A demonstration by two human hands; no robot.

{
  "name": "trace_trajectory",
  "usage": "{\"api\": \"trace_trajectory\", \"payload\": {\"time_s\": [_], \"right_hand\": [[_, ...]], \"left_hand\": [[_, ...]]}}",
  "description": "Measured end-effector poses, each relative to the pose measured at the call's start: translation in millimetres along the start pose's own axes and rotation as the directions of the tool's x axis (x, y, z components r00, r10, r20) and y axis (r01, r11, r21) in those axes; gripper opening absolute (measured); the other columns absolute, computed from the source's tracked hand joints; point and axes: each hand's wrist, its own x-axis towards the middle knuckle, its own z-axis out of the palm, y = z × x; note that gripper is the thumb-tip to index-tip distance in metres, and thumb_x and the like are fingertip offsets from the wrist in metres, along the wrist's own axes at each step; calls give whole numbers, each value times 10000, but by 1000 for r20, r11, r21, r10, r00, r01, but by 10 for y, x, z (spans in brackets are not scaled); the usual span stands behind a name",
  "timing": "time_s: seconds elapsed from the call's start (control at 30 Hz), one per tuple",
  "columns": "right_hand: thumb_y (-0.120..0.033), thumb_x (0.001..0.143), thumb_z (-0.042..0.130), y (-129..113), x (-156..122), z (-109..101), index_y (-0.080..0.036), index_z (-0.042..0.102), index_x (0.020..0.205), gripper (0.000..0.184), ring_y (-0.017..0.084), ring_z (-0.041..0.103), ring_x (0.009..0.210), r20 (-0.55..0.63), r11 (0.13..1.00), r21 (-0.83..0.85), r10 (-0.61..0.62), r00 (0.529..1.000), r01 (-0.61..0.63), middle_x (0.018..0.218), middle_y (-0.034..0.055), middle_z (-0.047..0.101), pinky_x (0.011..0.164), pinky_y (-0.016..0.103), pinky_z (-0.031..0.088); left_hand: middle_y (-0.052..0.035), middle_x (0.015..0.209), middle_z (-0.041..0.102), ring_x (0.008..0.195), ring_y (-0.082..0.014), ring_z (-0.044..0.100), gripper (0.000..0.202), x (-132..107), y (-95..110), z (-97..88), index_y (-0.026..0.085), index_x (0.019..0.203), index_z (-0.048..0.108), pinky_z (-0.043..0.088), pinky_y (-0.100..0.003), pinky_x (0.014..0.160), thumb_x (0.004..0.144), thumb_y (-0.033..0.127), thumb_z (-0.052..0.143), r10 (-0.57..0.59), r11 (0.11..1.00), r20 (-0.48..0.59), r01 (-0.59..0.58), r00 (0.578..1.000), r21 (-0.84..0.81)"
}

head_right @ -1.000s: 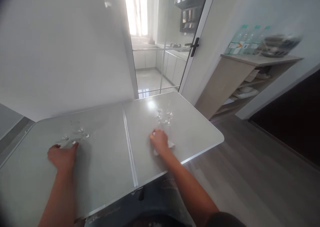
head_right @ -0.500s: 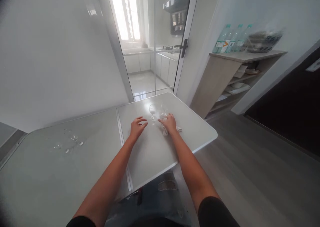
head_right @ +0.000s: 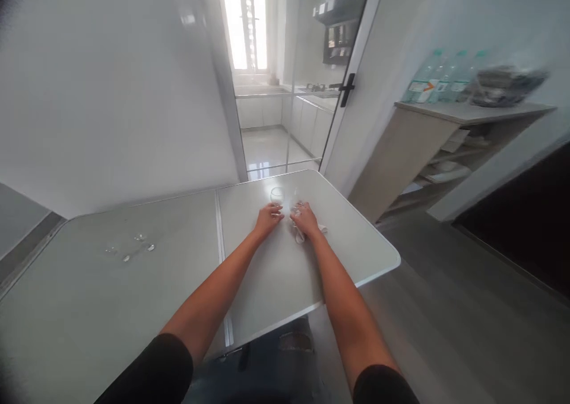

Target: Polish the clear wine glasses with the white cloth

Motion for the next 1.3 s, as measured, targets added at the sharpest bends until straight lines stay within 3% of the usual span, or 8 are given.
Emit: {"api": "trace_trajectory", "payload": {"time_s": [0.13,0.27,0.5,0.67,0.8,0.93,1.13,1.3], "right_hand": [[-251,786,610,85,13,21,-163,713,1156,394,305,528,1326,55,998,38,-45,997,43,1361,161,608,1161,488,373],[-340,767,621,301,91,145,-190,735,1073,360,329,519,1348,40,997,22,-78,996,77,1307,183,648,1143,487,388],[-516,716,581,363,120,393,-233,728,1048,460,390,569,1279,7,990,63,-130,991,130,1249,174,663,1082,553,427],[-491,703,601,84,26,599,-214,730,1038,454,383,581,1252,75,979,110,-182,980,174,1224,178,669,1069,547,435],[-481,724,608,-215,-91,800,-214,719,1050,435,350,601,1211,120,964,145,-239,964,221,1242,161,662,1062,529,446],[-488,730,614,-689,-297,1025,-170,697,1096,492,343,592,1213,143,925,245,-331,933,291,1257,177,643,1079,539,438],[-308,759,640,-1869,-866,1534,-207,642,1234,485,292,573,1257,225,774,420,-594,772,473,1303,127,615,1118,493,430],[-196,723,659,-2744,-1305,2053,-197,628,1227,505,264,591,1223,302,702,552,-671,677,449,1344,120,555,1102,433,451]], "left_hand": [[-98,1227,674,808,-112,712,248,-458,-22,-326,179,1035,789,623,-290,790,819,77,719,-3,998,-172,-8,985,-63],[-83,1183,677,791,-109,711,259,-1102,-107,-977,213,1049,791,628,-315,833,836,99,699,-11,999,-372,-3,928,-37],[-81,1222,653,828,-126,723,252,-2174,-428,-2343,199,1055,777,634,-352,896,834,128,681,-134,960,-653,261,745,100],[-77,1194,663,789,-131,728,235,-2620,-609,-2928,187,1029,780,634,-364,895,826,143,669,-156,910,-756,390,636,141],[-82,1205,659,798,-133,725,253,-2791,-671,-3150,186,1038,781,632,-359,899,827,151,645,-143,884,-795,437,590,166],[-71,1168,675,813,-140,723,248,-2850,-691,-3247,195,1029,786,635,-336,880,824,175,648,-143,881,-795,441,589,169],[-74,1198,669,828,-141,720,238,-2881,-765,-3262,199,1033,774,639,-330,849,836,194,642,-116,896,-783,404,611,182],[-91,1247,653,814,-133,713,234,-2890,-855,-3210,192,1020,758,637,-328,834,841,165,610,-72,888,-802,404,593,219]]}}
